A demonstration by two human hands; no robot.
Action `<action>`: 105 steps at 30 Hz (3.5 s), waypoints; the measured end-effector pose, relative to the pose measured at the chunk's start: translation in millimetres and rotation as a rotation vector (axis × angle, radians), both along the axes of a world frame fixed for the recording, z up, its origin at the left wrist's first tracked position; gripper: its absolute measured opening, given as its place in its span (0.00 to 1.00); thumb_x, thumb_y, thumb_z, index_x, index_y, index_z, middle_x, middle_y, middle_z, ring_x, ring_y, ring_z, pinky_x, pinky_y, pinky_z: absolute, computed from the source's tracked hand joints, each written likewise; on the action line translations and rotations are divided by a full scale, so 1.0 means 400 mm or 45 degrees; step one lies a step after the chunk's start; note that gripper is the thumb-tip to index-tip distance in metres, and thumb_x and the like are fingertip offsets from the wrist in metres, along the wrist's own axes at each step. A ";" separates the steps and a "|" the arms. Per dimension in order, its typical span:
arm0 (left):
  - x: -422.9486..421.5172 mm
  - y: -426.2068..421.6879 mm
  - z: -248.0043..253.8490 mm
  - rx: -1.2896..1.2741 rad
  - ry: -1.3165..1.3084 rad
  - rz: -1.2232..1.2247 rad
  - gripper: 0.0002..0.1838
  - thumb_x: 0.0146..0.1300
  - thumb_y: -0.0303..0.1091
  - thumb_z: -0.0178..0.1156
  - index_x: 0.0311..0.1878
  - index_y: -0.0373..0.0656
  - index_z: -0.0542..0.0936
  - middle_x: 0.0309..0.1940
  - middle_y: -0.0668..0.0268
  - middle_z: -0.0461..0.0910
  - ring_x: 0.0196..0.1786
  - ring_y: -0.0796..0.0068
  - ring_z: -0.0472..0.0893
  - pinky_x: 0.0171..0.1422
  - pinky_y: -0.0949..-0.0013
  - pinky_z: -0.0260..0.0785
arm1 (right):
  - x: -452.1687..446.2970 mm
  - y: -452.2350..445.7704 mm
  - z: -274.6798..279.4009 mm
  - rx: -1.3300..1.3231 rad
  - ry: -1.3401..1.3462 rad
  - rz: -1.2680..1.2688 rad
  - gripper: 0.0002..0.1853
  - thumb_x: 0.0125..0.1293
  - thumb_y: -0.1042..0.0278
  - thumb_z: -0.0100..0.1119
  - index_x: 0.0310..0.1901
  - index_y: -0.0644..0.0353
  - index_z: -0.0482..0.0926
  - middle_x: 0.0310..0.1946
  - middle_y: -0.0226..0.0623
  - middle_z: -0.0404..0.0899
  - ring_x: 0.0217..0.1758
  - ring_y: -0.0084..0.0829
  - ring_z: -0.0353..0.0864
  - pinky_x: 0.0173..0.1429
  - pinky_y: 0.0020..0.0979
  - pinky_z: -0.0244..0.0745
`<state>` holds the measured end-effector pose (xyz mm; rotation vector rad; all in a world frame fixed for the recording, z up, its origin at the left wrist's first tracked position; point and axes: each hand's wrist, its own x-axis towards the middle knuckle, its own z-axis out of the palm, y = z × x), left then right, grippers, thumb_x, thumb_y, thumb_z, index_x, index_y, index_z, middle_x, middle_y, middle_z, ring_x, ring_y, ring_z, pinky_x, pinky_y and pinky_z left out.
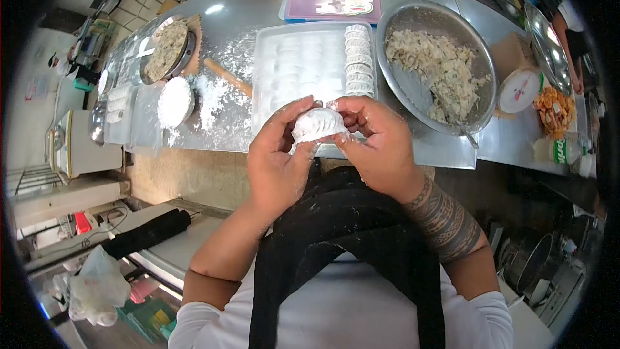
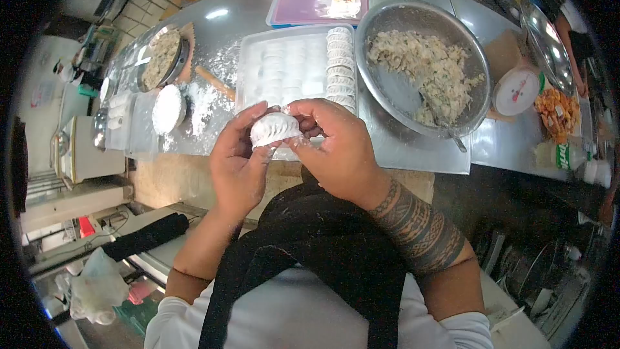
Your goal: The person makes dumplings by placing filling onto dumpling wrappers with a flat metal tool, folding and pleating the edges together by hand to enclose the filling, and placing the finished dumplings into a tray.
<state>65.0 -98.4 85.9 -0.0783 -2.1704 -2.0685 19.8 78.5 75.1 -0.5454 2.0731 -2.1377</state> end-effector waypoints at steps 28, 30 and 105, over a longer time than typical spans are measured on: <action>-0.196 0.094 -0.317 -0.835 -0.135 -0.465 0.20 0.52 0.22 0.70 0.51 0.44 0.85 0.46 0.57 0.76 0.47 0.58 0.81 0.56 0.60 0.76 | 0.216 0.220 -0.163 0.593 -0.466 -0.633 0.19 0.67 0.76 0.70 0.59 0.63 0.80 0.45 0.38 0.86 0.48 0.26 0.85 0.55 0.29 0.79; -0.197 0.099 -0.323 -0.898 -0.129 -0.435 0.19 0.52 0.22 0.72 0.50 0.44 0.85 0.46 0.56 0.76 0.47 0.57 0.81 0.55 0.59 0.76 | 0.200 0.229 -0.172 0.612 -0.445 -0.603 0.19 0.67 0.76 0.70 0.59 0.63 0.80 0.45 0.39 0.86 0.47 0.28 0.85 0.54 0.30 0.80; 0.154 -1.278 -0.038 0.104 -0.227 0.539 0.14 0.72 0.23 0.63 0.58 0.36 0.80 0.49 0.67 0.81 0.50 0.78 0.78 0.59 0.70 0.71 | -0.102 -1.328 0.033 0.381 0.335 0.634 0.15 0.66 0.76 0.67 0.54 0.66 0.82 0.43 0.40 0.84 0.42 0.31 0.83 0.48 0.31 0.78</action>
